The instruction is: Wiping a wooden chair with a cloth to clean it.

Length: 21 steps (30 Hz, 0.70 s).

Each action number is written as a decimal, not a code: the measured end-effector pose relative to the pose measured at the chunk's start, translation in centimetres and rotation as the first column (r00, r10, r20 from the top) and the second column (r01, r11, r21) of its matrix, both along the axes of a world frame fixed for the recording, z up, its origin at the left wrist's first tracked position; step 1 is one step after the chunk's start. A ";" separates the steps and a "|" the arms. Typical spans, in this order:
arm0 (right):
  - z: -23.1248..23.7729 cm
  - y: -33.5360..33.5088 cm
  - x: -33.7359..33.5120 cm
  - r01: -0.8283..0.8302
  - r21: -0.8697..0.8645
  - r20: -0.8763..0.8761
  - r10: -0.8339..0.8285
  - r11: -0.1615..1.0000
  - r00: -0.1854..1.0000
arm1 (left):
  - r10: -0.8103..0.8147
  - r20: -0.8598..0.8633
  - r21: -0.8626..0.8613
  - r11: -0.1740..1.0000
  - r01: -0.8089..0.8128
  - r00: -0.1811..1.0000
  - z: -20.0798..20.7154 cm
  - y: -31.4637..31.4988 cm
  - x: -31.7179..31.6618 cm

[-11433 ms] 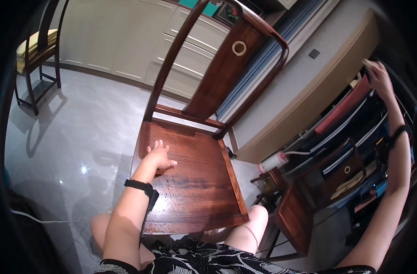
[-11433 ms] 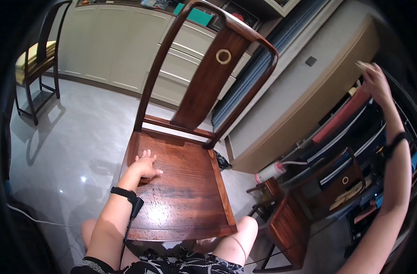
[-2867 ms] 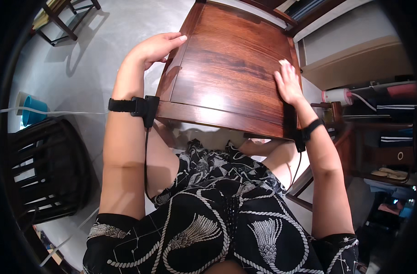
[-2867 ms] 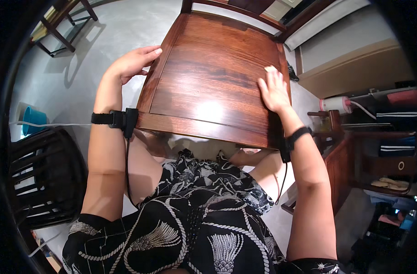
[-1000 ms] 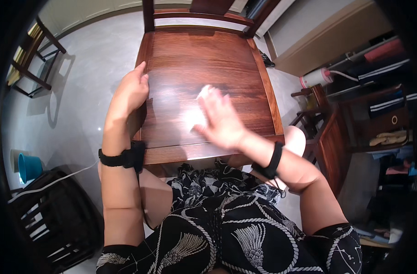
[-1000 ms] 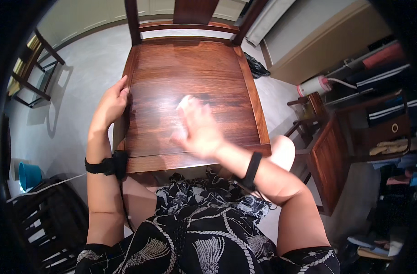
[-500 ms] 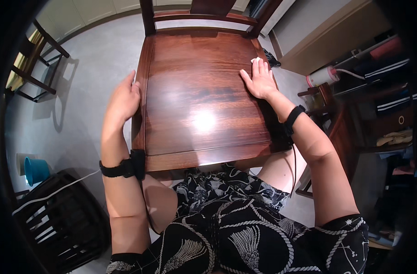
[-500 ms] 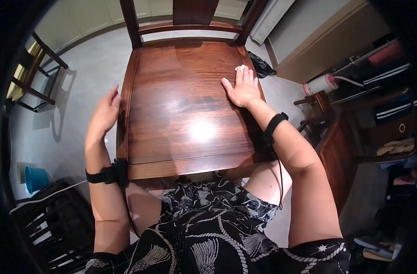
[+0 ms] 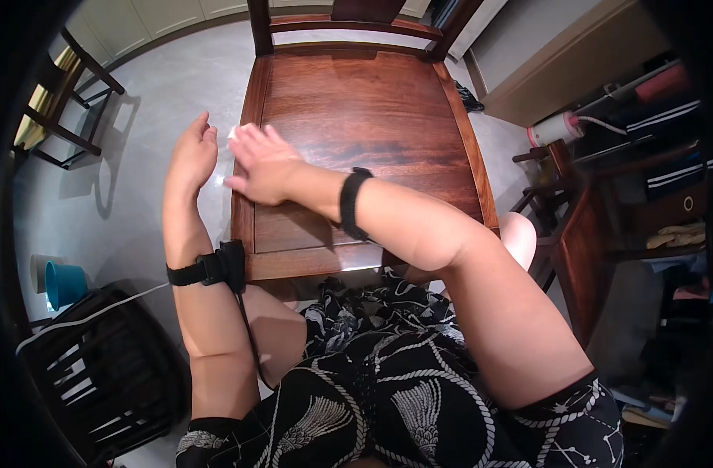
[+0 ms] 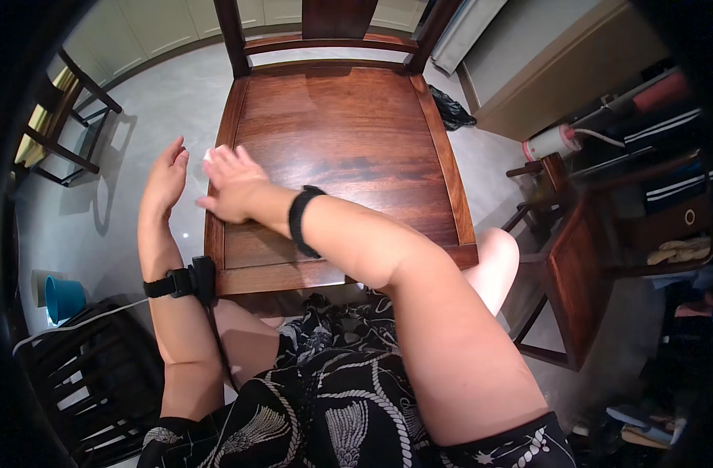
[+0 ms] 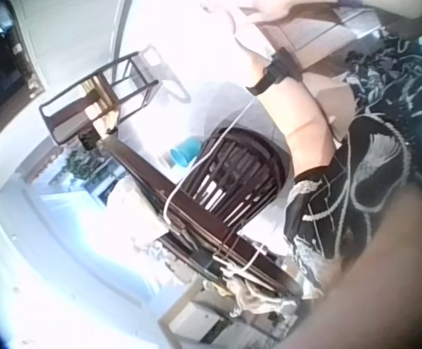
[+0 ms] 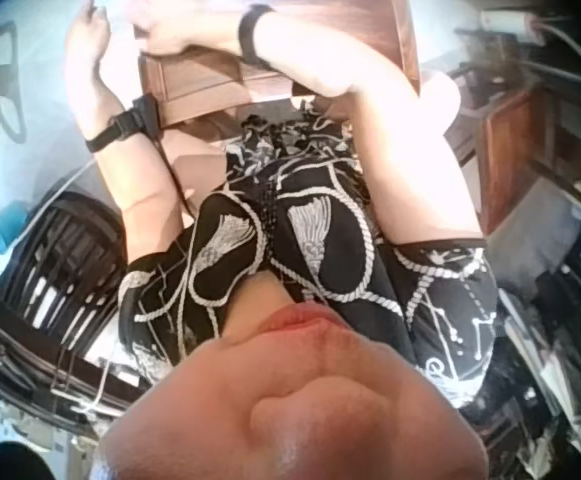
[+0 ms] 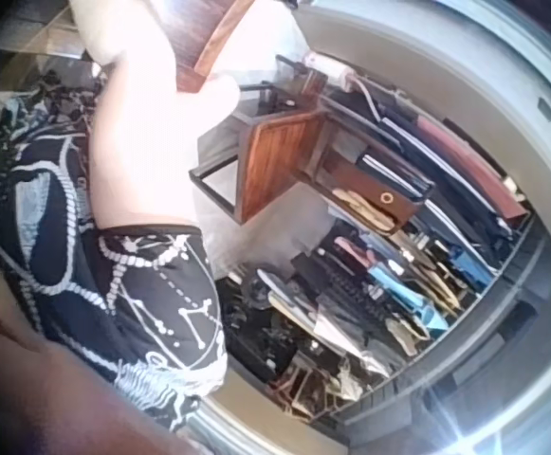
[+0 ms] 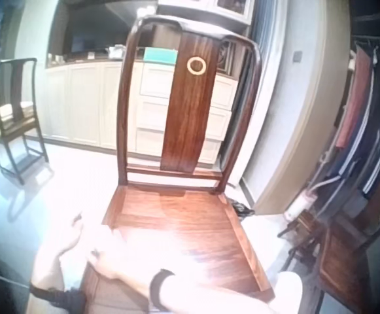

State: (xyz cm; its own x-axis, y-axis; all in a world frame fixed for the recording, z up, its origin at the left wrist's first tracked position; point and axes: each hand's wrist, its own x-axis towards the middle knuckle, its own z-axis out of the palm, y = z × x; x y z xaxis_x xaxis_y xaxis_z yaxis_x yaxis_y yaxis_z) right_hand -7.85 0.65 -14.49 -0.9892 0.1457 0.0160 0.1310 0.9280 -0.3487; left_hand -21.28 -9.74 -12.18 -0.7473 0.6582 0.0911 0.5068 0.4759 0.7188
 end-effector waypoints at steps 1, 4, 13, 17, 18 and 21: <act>0.0 1.5 1.0 -0.002 0.014 0.006 0.001 1.000 1.000 | 0.001 0.011 0.018 1.000 -0.001 1.000 -0.1 0.3 0.2; 1.7 6.9 5.9 0.257 0.097 0.113 -0.267 0.962 0.957 | 0.004 0.019 -0.052 0.999 -0.003 1.000 0.6 0.0 1.1; -1.4 10.8 33.7 0.861 0.116 0.075 -0.868 0.496 0.490 | -0.070 -0.024 -0.038 0.997 0.069 0.997 -0.4 1.4 0.2; -0.7 4.2 31.1 0.796 0.213 0.005 -0.815 0.567 0.579 | -0.108 0.092 -0.070 0.991 0.115 0.990 1.0 1.8 1.2; -0.8 2.1 29.6 0.735 0.245 -0.029 -0.753 0.633 0.658 | -0.109 0.137 -0.049 0.992 0.117 0.985 1.2 2.0 1.7; -0.5 -4.7 23.1 0.525 0.178 -0.085 -0.518 0.833 0.851 | -0.099 0.048 -0.043 0.994 0.102 0.994 1.4 1.0 1.8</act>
State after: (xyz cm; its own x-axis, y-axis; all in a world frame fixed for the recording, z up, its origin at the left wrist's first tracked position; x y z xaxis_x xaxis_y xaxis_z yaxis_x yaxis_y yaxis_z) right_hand 15.26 -4.06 -15.02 -0.7658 0.6306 0.1260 0.6057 0.7732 -0.1879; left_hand -19.45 -8.70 -10.82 -0.6798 0.7329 0.0273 0.5210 0.4565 0.7213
